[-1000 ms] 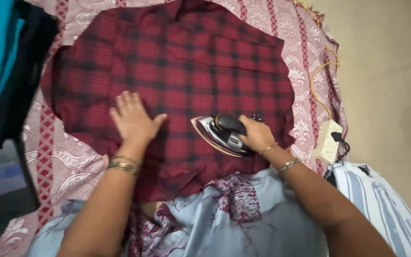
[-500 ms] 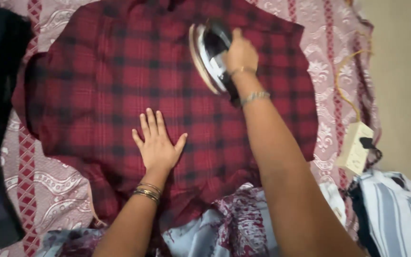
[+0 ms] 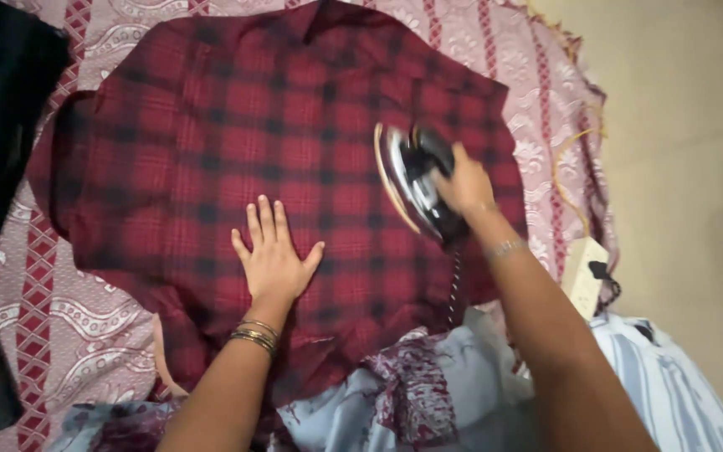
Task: Ironing a red and black checkered shirt on a mat on the floor.
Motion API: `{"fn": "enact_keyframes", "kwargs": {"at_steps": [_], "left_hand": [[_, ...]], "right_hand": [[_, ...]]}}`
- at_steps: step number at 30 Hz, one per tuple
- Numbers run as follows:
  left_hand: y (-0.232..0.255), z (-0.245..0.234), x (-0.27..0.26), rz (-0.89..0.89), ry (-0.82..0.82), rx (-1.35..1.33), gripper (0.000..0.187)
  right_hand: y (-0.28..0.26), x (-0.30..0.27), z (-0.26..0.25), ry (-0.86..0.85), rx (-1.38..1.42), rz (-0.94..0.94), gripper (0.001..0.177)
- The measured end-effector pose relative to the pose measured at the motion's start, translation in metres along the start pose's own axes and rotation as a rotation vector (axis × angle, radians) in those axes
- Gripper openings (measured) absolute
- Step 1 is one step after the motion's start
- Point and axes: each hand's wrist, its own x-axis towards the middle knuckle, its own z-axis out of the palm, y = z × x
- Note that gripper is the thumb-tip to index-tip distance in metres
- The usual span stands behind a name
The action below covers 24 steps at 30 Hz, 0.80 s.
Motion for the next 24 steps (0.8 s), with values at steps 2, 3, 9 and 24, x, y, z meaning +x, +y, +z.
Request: {"fn": "enact_keyframes", "kwargs": {"at_steps": [2,3,9,24], "left_hand": [[0.000,0.002,-0.002,0.008,0.011,-0.010,0.106],[-0.001,0.003,-0.002,0.011,0.019,-0.008,0.106],[-0.004,0.006,-0.004,0.041,0.048,0.022,0.104],[-0.003,-0.002,-0.003,0.047,0.055,0.081,0.104]], "right_hand": [[0.024,-0.049,-0.014,-0.058,-0.002,-0.045,0.052],[0.035,-0.073,-0.018,-0.123,0.008,-0.093,0.047],[0.084,-0.132,-0.008,-0.136,-0.120,-0.096,0.039],[0.044,0.105,0.015,0.166,-0.058,0.306,0.052]]}}
